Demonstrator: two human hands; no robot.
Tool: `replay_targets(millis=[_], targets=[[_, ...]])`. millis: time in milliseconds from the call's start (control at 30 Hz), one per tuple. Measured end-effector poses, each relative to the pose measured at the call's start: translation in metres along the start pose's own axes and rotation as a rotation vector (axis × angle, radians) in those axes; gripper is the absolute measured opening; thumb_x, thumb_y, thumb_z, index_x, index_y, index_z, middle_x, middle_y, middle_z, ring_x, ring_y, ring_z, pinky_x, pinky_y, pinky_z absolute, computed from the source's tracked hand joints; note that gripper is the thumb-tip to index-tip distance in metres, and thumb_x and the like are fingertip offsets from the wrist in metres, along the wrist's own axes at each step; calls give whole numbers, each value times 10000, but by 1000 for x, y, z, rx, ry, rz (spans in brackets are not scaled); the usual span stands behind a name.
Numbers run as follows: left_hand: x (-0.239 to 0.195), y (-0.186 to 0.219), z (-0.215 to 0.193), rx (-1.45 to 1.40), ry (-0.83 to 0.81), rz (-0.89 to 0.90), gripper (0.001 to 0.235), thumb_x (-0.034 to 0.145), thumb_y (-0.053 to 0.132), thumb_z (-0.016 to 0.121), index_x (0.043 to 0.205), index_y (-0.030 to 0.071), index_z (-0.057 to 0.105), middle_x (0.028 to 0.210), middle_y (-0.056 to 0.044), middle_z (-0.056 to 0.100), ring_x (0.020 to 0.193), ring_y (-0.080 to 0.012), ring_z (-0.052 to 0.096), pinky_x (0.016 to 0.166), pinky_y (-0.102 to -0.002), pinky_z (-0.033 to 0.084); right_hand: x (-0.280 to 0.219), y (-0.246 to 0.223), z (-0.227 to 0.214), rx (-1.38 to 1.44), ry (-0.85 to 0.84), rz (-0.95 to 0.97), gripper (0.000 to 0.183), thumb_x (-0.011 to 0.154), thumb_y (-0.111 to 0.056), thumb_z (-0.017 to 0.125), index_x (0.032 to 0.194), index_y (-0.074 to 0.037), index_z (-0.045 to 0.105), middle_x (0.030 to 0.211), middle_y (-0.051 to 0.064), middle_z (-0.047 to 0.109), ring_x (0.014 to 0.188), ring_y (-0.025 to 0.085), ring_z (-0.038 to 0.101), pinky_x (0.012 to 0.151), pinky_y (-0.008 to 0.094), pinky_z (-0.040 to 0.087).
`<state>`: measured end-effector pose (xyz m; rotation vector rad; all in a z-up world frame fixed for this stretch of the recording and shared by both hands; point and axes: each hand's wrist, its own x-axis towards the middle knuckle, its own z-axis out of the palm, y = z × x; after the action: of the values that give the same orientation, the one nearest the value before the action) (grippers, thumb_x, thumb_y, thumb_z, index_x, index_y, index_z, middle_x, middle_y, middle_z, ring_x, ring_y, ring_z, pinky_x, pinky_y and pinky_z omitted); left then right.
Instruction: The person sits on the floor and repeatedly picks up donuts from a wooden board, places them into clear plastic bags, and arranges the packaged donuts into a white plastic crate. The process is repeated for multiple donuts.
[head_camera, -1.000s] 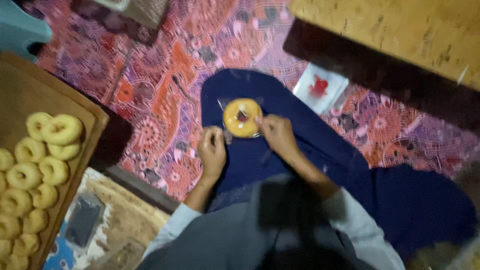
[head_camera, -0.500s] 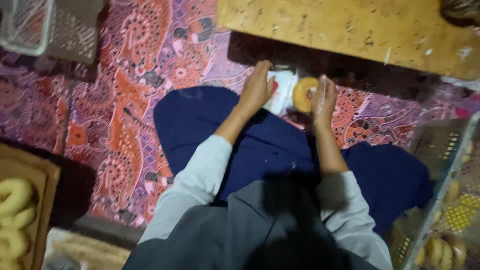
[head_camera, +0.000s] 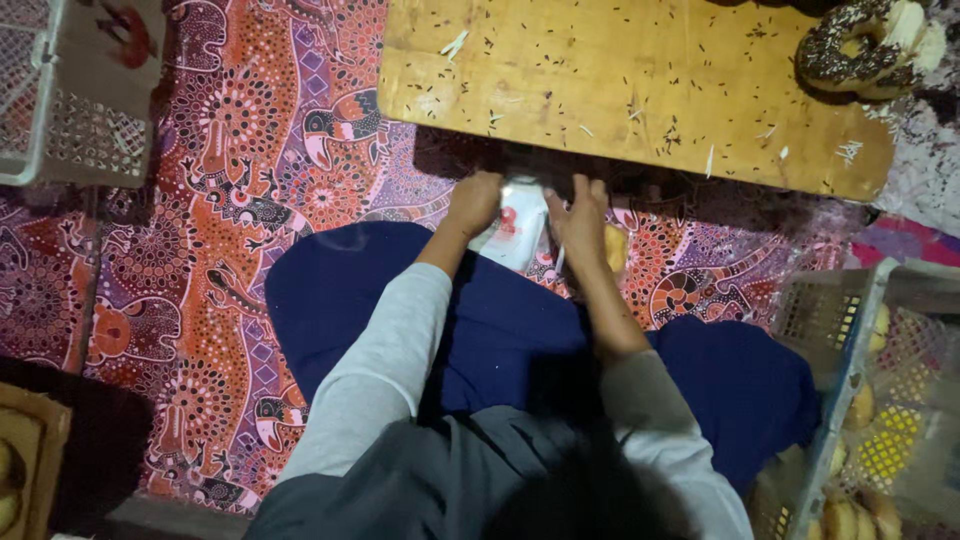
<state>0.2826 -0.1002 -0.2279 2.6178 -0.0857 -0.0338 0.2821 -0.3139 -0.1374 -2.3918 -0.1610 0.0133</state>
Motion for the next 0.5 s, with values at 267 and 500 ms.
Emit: replay_targets(millis=[267, 500], targets=[[-19, 39, -42, -34, 11, 140, 326, 799, 125, 743, 1071, 27, 592, 1076, -212, 650, 885, -421, 685, 713, -519, 542, 25, -4, 2, 67, -38, 172, 629, 935, -449, 802, 1156, 97, 580, 1087, 328, 592, 1011, 466, 594, 884, 505, 484], [-65, 118, -118, -256, 242, 64, 445, 908, 117, 729, 1295, 24, 529, 1231, -188, 608, 907, -344, 722, 702, -434, 565, 35, -26, -34, 503, -458, 176, 304, 889, -223, 761, 1103, -7, 761, 998, 146, 783, 894, 181, 713, 785, 322, 560]])
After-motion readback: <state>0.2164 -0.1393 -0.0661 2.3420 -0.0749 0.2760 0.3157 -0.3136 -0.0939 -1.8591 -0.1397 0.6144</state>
